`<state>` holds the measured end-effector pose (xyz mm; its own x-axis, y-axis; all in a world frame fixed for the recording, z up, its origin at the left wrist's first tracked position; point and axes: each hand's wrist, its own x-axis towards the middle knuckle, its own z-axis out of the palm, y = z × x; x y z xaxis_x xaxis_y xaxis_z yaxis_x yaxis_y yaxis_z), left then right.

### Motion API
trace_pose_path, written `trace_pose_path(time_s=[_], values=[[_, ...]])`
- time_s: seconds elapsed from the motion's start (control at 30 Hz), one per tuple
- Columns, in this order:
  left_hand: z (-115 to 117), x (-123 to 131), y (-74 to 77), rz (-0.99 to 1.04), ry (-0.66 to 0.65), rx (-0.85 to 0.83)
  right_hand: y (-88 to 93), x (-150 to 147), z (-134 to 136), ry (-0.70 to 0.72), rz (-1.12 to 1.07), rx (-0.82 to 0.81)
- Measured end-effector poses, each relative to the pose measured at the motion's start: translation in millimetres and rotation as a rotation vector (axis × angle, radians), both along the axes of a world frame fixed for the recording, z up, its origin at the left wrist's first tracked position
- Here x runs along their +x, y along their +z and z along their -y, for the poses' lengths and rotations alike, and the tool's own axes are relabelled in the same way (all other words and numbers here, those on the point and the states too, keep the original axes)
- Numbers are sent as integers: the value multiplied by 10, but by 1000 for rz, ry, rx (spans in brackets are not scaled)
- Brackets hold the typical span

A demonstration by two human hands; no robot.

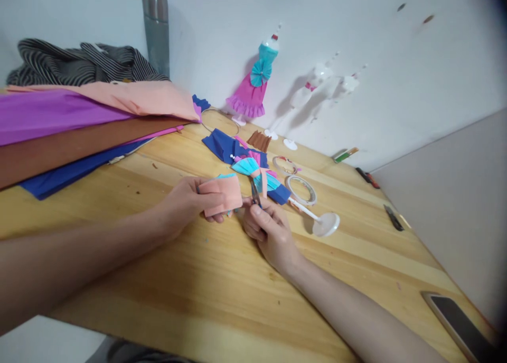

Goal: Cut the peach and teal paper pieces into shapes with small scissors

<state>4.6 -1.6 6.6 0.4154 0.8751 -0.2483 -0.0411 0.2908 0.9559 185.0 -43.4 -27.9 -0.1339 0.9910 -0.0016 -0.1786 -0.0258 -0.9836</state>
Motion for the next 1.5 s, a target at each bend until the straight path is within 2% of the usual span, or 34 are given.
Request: trace_pose_path(time_s=[0.2,0.4,0.57,0.7,0.93,1.07,1.13,1.27,1.37,1.5], values=[[-24,-37,-11,77,143,-34,27,-24,14,-22,-42,-3],[-1,-35,15,137,185,-43,30,-9,28,-8,17,19],[-2,-45,19,88,168,-12,59,-4,53,15,91,-3],[-14,-44,24,43,206,9,74,12,73,-9,208,-6],[-29,-18,47,-20,212,9,128,43,108,-62,627,290],[-25,-14,59,-24,201,5,134,37,63,-135,755,359],[-20,-17,71,-32,198,-1,123,40,28,-201,712,322],[-19,-27,72,-70,140,21,95,60,-9,-300,433,179],[-22,-27,27,-118,52,52,99,67,0,-272,297,130],[-13,-13,-49,-207,-67,88,142,48,23,-173,282,91]])
